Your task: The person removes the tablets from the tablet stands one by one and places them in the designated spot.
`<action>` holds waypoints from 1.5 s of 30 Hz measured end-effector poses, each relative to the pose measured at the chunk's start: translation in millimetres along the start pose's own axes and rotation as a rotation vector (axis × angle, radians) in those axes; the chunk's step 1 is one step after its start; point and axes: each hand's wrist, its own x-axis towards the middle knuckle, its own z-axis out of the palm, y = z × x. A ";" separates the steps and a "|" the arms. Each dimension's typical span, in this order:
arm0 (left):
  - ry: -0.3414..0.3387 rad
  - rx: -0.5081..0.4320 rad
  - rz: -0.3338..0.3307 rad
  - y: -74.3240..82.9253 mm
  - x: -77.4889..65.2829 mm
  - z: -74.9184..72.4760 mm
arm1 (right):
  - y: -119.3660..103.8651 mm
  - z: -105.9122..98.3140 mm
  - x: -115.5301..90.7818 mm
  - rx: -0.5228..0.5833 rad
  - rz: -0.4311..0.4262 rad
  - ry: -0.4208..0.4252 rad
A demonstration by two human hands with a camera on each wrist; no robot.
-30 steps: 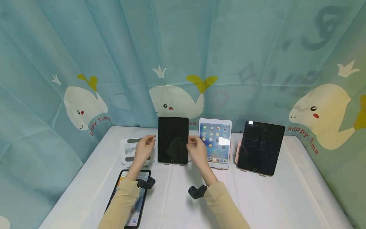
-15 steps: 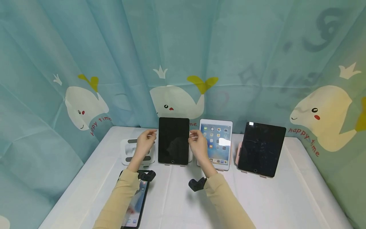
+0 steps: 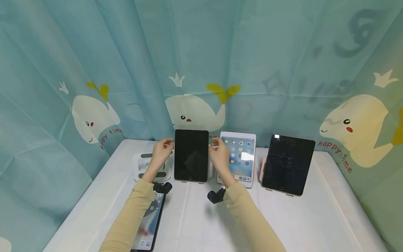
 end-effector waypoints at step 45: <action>-0.003 -0.209 -0.073 -0.6 12.7 12.5 | -6.3 16.5 19.1 -0.091 -0.015 0.054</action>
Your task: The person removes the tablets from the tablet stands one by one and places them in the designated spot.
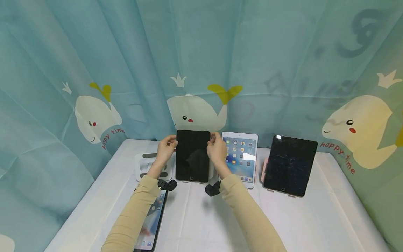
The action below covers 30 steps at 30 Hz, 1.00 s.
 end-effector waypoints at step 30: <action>0.015 -0.133 -0.079 6.6 -7.6 -2.8 | 3.9 -4.2 -4.2 0.091 -0.033 0.006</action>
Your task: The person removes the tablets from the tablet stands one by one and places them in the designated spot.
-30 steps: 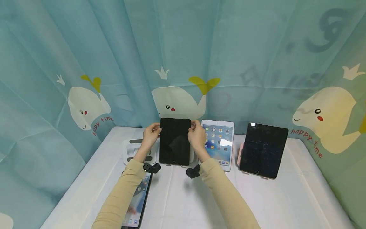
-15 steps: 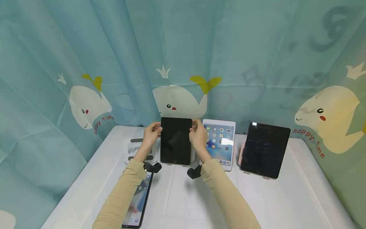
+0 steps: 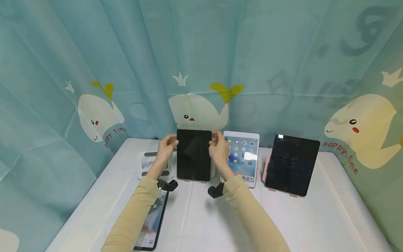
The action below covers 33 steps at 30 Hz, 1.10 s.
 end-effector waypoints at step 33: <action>-0.059 -0.019 0.030 2.0 -39.1 -12.2 | -2.7 -20.0 -32.6 0.110 0.019 -0.046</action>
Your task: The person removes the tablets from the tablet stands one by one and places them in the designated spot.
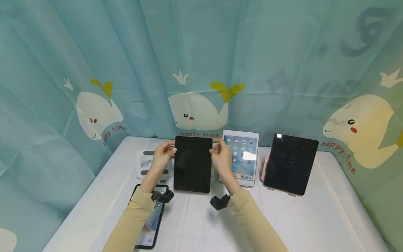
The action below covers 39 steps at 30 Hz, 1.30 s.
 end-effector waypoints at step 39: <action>-0.115 -0.026 -0.143 -24.8 -46.8 -5.9 | 27.4 -11.8 -44.5 0.104 0.140 -0.107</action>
